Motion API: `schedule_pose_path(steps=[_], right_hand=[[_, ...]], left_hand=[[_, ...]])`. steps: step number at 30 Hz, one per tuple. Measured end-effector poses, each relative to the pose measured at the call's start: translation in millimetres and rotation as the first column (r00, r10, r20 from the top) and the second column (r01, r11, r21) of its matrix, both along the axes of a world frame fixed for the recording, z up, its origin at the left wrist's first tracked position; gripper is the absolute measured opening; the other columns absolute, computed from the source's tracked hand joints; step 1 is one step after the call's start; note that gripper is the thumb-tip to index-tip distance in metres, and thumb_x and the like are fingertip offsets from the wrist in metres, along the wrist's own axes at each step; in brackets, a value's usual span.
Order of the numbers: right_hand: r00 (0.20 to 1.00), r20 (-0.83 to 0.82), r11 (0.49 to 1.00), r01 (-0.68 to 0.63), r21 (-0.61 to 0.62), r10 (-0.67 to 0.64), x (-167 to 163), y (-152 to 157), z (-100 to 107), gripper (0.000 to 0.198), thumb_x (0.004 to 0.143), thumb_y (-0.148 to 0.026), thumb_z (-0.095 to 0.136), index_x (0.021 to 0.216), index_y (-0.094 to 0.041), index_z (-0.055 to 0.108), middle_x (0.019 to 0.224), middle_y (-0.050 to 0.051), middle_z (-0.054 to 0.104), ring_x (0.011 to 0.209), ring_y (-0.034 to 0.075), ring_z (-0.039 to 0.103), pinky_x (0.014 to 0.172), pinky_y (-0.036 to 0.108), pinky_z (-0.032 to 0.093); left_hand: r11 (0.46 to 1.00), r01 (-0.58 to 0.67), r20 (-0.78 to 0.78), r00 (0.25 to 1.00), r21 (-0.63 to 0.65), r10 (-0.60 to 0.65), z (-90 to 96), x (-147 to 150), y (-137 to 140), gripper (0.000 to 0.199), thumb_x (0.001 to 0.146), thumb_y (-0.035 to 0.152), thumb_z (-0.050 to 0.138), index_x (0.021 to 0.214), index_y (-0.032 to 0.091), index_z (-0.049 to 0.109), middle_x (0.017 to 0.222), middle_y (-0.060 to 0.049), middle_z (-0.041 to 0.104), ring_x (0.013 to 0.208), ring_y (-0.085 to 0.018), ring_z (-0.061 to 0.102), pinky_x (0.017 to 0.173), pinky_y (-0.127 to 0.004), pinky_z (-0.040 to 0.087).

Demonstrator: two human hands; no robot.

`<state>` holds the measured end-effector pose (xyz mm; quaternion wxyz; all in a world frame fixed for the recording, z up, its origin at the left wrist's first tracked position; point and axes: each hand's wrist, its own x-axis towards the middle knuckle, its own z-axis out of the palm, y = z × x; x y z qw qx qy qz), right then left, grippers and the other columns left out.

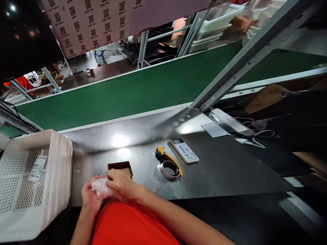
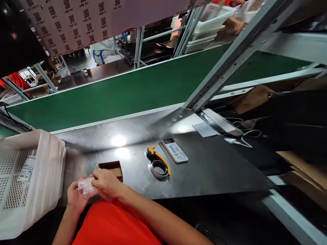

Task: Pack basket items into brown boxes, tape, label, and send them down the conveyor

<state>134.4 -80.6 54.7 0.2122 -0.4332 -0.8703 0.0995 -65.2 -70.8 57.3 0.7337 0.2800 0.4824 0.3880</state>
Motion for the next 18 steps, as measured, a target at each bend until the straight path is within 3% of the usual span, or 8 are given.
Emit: schedule_pose_path(steps=[2,4,8,10,12,14,18], right_hand=[[0.997,-0.020,0.996,-0.073,0.054,0.074,1,-6,-10,0.029,0.105,-0.029,0.053,0.086,-0.023,0.074,0.096,0.006,0.068,0.085,0.021,0.053,0.072,0.032,0.040],[0.991,-0.058,0.992,-0.116,0.055,0.119,4,-13,-16,0.029,0.104,-0.029,0.052,0.088,-0.024,0.075,0.097,0.007,0.068,0.087,0.022,0.054,0.076,0.033,0.043],[0.969,-0.243,0.989,-0.088,-0.123,0.056,12,-32,-17,0.028,0.100,-0.030,0.057,0.121,-0.022,0.074,0.115,0.011,0.070,0.101,0.023,0.063,0.091,0.038,0.052],[0.941,-0.338,0.970,-0.070,-0.231,-0.013,16,-41,-15,0.056,0.094,-0.040,0.068,0.146,-0.021,0.059,0.141,0.017,0.061,0.125,0.028,0.060,0.105,0.043,0.051],[0.933,-0.357,0.964,-0.051,-0.263,-0.048,18,-45,-15,0.075,0.090,-0.043,0.074,0.157,-0.022,0.046,0.160,0.020,0.045,0.144,0.033,0.048,0.115,0.049,0.046],[0.945,-0.312,0.967,0.017,-0.255,-0.099,20,-41,-19,0.062,0.094,-0.032,0.068,0.152,-0.022,0.050,0.161,0.020,0.043,0.147,0.033,0.045,0.117,0.049,0.045],[0.959,-0.138,0.926,0.193,-0.324,-0.248,30,-16,-41,0.031,0.091,-0.017,0.063,0.122,-0.017,0.065,0.134,0.016,0.060,0.121,0.025,0.061,0.102,0.038,0.055]], left_hand=[[0.986,0.026,0.106,0.994,-0.165,-0.008,4.4,-3,-6,0.048,0.074,0.062,0.077,0.095,0.018,0.073,0.100,-0.015,0.078,0.096,-0.033,0.075,0.088,-0.049,0.060],[0.973,-0.019,0.058,0.998,-0.232,0.033,4.4,-3,-12,0.050,0.067,0.049,0.089,0.102,0.017,0.071,0.094,-0.011,0.077,0.087,-0.027,0.074,0.082,-0.040,0.060],[0.994,-0.071,-0.115,0.991,-0.081,0.061,-3.2,1,-16,0.060,0.056,0.027,0.091,0.110,0.021,0.065,0.086,0.000,0.073,0.075,-0.019,0.070,0.070,-0.030,0.057],[0.995,-0.092,-0.099,0.991,-0.038,0.087,-5.1,8,-12,0.057,0.058,0.024,0.085,0.111,0.021,0.063,0.087,0.000,0.072,0.076,-0.019,0.069,0.069,-0.029,0.057],[0.995,-0.095,-0.051,0.994,-0.020,0.094,-5.4,20,-7,0.052,0.061,0.022,0.077,0.111,0.021,0.063,0.085,0.001,0.071,0.075,-0.018,0.068,0.066,-0.027,0.055],[0.998,-0.060,0.005,0.998,-0.019,0.060,-7.1,37,0,0.051,0.062,0.019,0.073,0.112,0.020,0.063,0.084,0.001,0.071,0.073,-0.016,0.066,0.063,-0.025,0.052],[1.000,-0.024,-0.024,0.999,0.019,0.025,-23.8,70,22,0.066,0.057,0.019,0.079,0.121,0.016,0.065,0.099,-0.006,0.074,0.080,-0.019,0.069,0.070,-0.029,0.055]])
